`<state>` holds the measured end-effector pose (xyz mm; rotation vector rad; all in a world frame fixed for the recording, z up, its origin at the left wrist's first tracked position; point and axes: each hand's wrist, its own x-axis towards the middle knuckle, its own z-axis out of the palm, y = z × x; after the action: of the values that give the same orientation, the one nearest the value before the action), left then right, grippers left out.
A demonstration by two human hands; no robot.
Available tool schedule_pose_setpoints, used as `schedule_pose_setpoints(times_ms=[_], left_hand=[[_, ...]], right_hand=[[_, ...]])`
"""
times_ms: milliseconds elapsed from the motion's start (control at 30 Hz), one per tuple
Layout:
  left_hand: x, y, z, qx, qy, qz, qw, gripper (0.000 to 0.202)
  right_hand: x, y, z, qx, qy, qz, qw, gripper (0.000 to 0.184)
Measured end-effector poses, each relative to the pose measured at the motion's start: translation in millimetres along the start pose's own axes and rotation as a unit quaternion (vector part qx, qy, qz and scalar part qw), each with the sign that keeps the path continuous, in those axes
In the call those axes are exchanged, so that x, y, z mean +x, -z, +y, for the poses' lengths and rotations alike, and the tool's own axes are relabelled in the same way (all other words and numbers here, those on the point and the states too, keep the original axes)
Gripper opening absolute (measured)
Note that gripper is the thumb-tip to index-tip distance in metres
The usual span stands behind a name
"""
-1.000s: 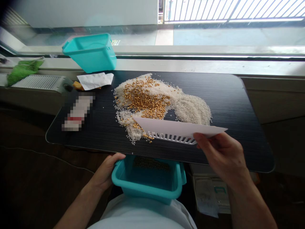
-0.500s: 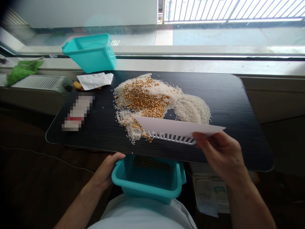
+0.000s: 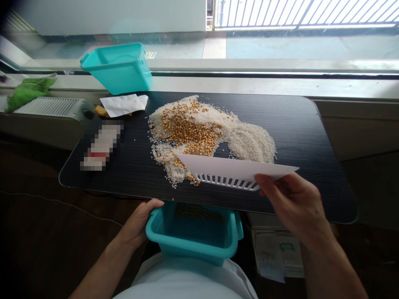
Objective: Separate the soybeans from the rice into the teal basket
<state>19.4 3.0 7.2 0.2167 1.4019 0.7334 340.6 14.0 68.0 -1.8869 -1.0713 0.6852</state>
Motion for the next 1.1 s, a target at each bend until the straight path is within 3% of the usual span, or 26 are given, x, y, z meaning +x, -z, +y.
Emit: schedule_pose_setpoints(times_ms=[133, 267, 433, 633, 767, 967, 1100], left_hand=[[0, 0.9, 1, 0.0, -0.002, 0.0, 1.0, 0.023], [1, 2.6, 0, 0.01, -0.004, -0.002, 1.0, 0.026], [0, 1.8, 1, 0.01, 0.0, 0.002, 1.0, 0.028], [0, 2.4, -1, 0.01, -0.008, -0.007, 1.0, 0.033], [0, 2.6, -1, 0.007, -0.011, -0.011, 1.0, 0.031], [-1, 0.8, 0, 0.004, -0.008, -0.014, 1.0, 0.022], [-1, 0.3, 0, 0.004, -0.017, -0.014, 1.0, 0.019]], right_hand=[[-6, -1, -6, 0.001, -0.008, -0.003, 1.0, 0.039], [-11, 0, -10, 0.007, 0.004, 0.038, 0.999, 0.033], [-4, -1, -4, 0.015, -0.012, -0.013, 1.0, 0.04], [-19, -14, -23, 0.039, 0.016, 0.01, 0.999, 0.028], [-22, -25, -30, 0.044, 0.039, -0.02, 0.998, 0.023], [-9, -28, -18, 0.027, 0.132, -0.123, 0.983, 0.03], [-10, -24, -15, 0.037, 0.13, -0.114, 0.984, 0.032]])
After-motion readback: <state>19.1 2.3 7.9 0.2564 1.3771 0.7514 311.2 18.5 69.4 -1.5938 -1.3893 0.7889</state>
